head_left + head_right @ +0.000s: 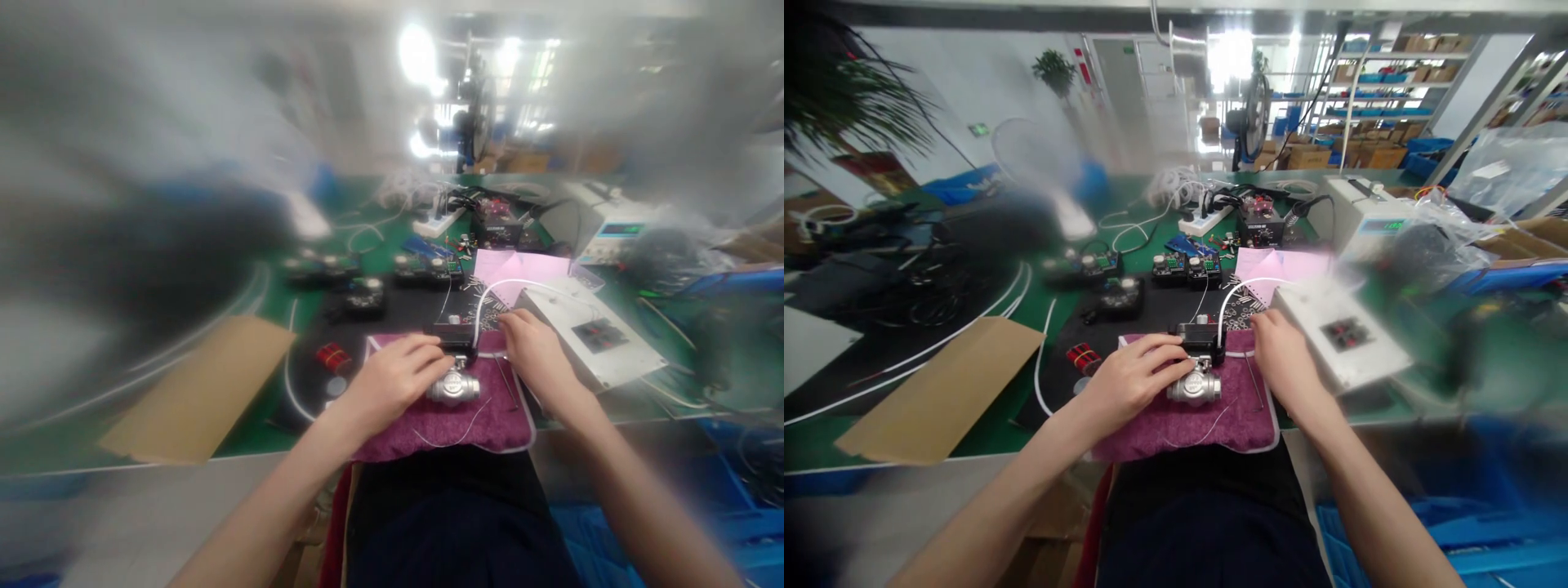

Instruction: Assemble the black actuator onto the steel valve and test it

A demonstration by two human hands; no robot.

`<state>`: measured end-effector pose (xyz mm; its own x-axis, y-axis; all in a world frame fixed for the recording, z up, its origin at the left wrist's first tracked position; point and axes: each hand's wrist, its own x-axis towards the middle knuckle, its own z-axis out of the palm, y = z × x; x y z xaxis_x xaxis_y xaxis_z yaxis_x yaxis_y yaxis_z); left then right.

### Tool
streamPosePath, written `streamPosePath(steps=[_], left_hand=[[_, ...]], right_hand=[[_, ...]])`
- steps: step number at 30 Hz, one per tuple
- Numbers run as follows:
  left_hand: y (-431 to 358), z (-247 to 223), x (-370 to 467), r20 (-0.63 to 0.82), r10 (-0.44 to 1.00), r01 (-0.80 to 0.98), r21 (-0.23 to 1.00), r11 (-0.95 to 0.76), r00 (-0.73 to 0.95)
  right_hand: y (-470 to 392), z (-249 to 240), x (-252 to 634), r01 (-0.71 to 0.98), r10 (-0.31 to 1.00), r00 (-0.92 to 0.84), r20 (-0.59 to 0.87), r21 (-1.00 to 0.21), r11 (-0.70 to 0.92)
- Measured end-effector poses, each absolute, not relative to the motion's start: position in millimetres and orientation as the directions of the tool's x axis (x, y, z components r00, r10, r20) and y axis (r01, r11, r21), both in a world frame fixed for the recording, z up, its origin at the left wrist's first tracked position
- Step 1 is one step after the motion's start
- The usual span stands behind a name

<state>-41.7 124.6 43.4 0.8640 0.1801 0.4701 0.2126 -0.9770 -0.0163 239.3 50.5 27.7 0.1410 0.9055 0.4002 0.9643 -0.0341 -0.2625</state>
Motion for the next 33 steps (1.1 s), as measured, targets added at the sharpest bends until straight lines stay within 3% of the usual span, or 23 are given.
streamPosePath(steps=[4, 10, 16, 25, 30, 33], left_hand=[[126, 44, -45, 0.495, 0.186, 0.201, 0.024, -0.979, 0.849], [126, 44, -44, 0.499, 0.138, 0.195, -0.065, -0.979, 0.856], [127, 38, -47, 0.568, 0.206, 0.215, 0.052, -0.975, 0.797], [131, 35, -47, 0.627, 0.214, 0.232, 0.054, -0.971, 0.749], [130, 37, -44, 0.647, 0.171, 0.251, -0.032, -0.968, 0.743], [130, 39, -42, 0.676, 0.187, 0.245, 0.009, -0.969, 0.713]], right_hand=[[68, 25, 241, 0.987, 0.948, 0.097, 0.302, -0.149, -0.054], [81, 36, 237, 0.993, 0.963, 0.083, 0.256, -0.102, -0.059], [109, 33, 227, 0.997, 0.984, 0.062, 0.165, -0.063, -0.052], [123, 24, 230, 0.994, 0.986, 0.110, 0.122, -0.035, -0.106], [126, 26, 229, 0.994, 0.987, 0.112, 0.118, -0.023, -0.110], [120, 30, 228, 0.993, 0.982, 0.114, 0.149, -0.029, -0.111]])
